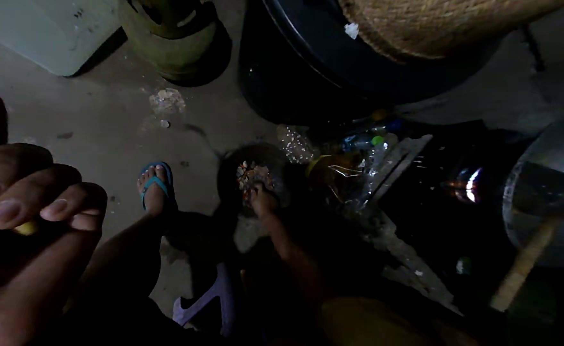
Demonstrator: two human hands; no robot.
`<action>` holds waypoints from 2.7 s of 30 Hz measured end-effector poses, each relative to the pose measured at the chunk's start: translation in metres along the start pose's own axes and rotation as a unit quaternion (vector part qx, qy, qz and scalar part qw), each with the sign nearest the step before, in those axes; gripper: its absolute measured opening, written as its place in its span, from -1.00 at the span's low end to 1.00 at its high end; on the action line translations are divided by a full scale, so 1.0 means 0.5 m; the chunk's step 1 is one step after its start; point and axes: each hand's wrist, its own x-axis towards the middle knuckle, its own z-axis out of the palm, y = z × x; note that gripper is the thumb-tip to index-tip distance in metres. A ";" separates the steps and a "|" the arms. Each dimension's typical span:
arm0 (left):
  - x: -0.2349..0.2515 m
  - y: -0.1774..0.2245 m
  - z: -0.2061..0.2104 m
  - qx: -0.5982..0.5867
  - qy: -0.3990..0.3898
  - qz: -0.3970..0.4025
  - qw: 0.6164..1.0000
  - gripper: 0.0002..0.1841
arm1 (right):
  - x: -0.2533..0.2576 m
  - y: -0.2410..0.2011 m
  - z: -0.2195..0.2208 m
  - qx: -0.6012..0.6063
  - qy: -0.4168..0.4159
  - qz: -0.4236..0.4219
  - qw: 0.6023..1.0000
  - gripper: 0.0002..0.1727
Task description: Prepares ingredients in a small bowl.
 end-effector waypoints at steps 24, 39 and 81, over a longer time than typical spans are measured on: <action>0.004 0.009 0.005 0.004 0.015 0.007 1.000 -0.64 | 0.125 0.070 -0.148 0.102 -0.045 -0.084 0.990 -0.54; 0.010 0.025 -0.012 0.014 0.004 0.011 1.000 -0.62 | 0.003 0.071 -0.081 -0.057 -0.087 -0.073 0.992 -0.48; 0.002 0.029 0.008 0.038 0.039 0.014 0.998 -0.58 | 0.123 0.062 -0.132 0.175 -0.062 -0.068 0.980 -0.51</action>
